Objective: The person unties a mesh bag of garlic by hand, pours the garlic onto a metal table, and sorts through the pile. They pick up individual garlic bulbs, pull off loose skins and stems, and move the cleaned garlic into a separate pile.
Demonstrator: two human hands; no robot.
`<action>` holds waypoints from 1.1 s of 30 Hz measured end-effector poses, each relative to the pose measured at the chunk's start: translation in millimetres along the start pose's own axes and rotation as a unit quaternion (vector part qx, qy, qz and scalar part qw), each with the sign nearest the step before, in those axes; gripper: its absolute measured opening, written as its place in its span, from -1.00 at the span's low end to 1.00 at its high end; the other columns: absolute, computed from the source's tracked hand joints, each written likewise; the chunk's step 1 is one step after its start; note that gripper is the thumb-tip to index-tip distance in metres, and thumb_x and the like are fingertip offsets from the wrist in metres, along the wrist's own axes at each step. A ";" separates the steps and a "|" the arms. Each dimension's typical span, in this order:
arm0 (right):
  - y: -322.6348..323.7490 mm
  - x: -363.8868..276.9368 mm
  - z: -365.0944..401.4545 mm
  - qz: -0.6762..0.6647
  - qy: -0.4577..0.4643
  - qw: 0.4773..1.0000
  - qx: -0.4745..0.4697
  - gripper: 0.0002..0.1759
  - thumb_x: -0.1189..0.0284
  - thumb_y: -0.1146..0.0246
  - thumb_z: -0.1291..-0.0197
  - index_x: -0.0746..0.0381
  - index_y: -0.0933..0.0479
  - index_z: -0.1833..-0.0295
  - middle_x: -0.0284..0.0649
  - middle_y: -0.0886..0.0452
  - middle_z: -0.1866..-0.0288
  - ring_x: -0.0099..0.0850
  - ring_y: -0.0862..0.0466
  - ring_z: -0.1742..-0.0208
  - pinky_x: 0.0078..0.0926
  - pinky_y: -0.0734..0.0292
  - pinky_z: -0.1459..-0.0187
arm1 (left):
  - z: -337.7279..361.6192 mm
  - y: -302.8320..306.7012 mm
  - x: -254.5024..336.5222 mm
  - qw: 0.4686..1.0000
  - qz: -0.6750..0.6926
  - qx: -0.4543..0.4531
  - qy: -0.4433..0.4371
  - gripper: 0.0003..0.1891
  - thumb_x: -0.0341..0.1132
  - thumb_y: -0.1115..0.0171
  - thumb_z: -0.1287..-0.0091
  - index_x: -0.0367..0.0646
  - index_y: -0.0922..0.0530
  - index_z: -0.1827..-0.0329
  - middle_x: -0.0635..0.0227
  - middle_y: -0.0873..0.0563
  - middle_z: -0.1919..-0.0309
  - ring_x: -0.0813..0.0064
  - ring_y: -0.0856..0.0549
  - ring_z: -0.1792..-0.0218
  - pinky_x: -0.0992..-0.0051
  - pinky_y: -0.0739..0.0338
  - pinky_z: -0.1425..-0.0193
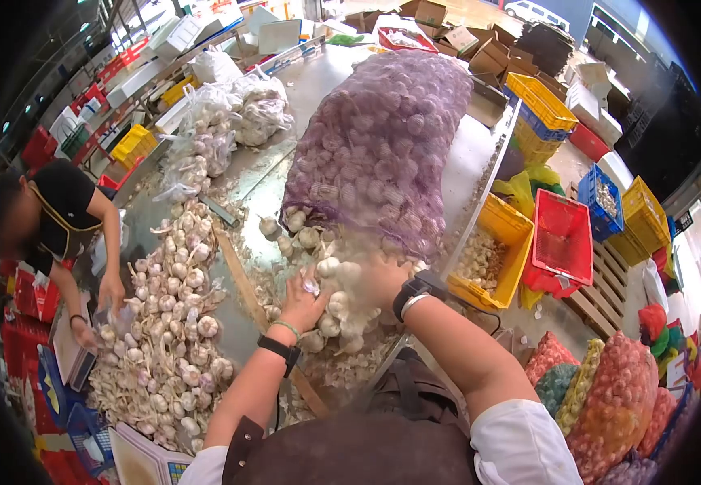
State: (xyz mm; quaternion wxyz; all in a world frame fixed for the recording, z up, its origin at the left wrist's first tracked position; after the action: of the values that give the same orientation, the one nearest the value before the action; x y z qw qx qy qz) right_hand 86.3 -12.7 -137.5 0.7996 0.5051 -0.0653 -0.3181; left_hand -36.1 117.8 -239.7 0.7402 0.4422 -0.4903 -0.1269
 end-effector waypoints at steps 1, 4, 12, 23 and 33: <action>7.3 -7.4 12.0 0.021 -0.017 1.000 -0.007 0.30 -0.14 -0.52 0.22 0.05 -0.03 -0.61 0.14 -0.04 -0.61 0.31 -0.25 -0.46 0.35 -0.27 -0.31 | 6.6 0.7 0.3 1.000 -0.013 0.009 0.008 -0.22 0.16 -0.13 -0.36 -0.06 -0.20 -0.55 -0.11 -0.13 -0.52 -0.24 -0.14 -0.49 0.04 -0.14 -0.55; 5.3 -21.9 36.3 0.072 -0.008 0.997 0.023 0.29 -0.11 -0.51 0.20 0.08 -0.02 -0.62 0.19 -0.01 -0.61 0.31 -0.28 -0.44 0.32 -0.33 -0.28 | 23.8 8.1 8.2 0.999 -0.020 -0.013 -0.025 -0.29 0.05 -0.08 -0.42 -0.07 -0.17 -0.55 -0.15 -0.11 -0.52 -0.23 -0.14 -0.49 0.03 -0.14 -0.54; -43.4 -16.7 67.5 -0.033 0.123 0.992 0.014 0.23 0.02 -0.53 0.06 0.19 0.04 -0.60 0.36 0.02 -0.55 0.34 -0.23 -0.45 0.18 -0.40 -0.28 | 98.1 16.1 27.3 0.995 -0.080 0.045 -0.045 -0.24 -0.05 -0.21 -0.32 0.07 -0.18 -0.59 -0.05 -0.03 -0.57 -0.29 0.00 -0.54 -0.29 0.09 -0.52; -37.1 25.3 23.4 0.004 0.144 0.990 -0.012 0.03 0.22 -0.42 -0.06 0.03 -0.03 -0.61 0.09 -0.20 -0.49 0.14 -0.49 -0.25 0.04 -0.49 -0.16 | 37.2 6.8 3.1 0.948 -0.237 -0.214 0.009 -0.02 0.25 -0.20 -0.25 0.25 0.09 -0.66 -0.13 0.15 -0.61 -0.11 0.15 -0.62 -0.34 0.17 -0.51; 37.1 71.9 -39.4 -0.153 0.155 0.975 0.030 -0.76 0.38 -0.29 -0.11 0.24 -0.69 0.14 0.00 -0.70 0.24 -0.02 -0.69 0.19 -0.16 -0.60 0.10 | -4.3 98.4 -30.5 0.984 -0.173 0.033 0.035 -0.76 -0.14 -0.35 -0.22 -0.11 -0.68 0.20 0.08 -0.58 -0.06 -0.01 -0.52 -0.15 -0.06 -0.40 -0.18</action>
State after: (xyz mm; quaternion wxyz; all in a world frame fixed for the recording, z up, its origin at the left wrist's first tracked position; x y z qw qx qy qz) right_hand 176.3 -13.2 -140.6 0.7262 0.5761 0.1286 -0.3525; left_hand -71.6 195.7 -182.3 0.7086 0.5492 -0.3839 -0.2211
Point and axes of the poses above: each hand's wrist, its own z-axis away from the middle knuckle, its own y-axis out of the back of the hand, x = y × z, the point moved 5 cm from there along -z, towards the middle knuckle
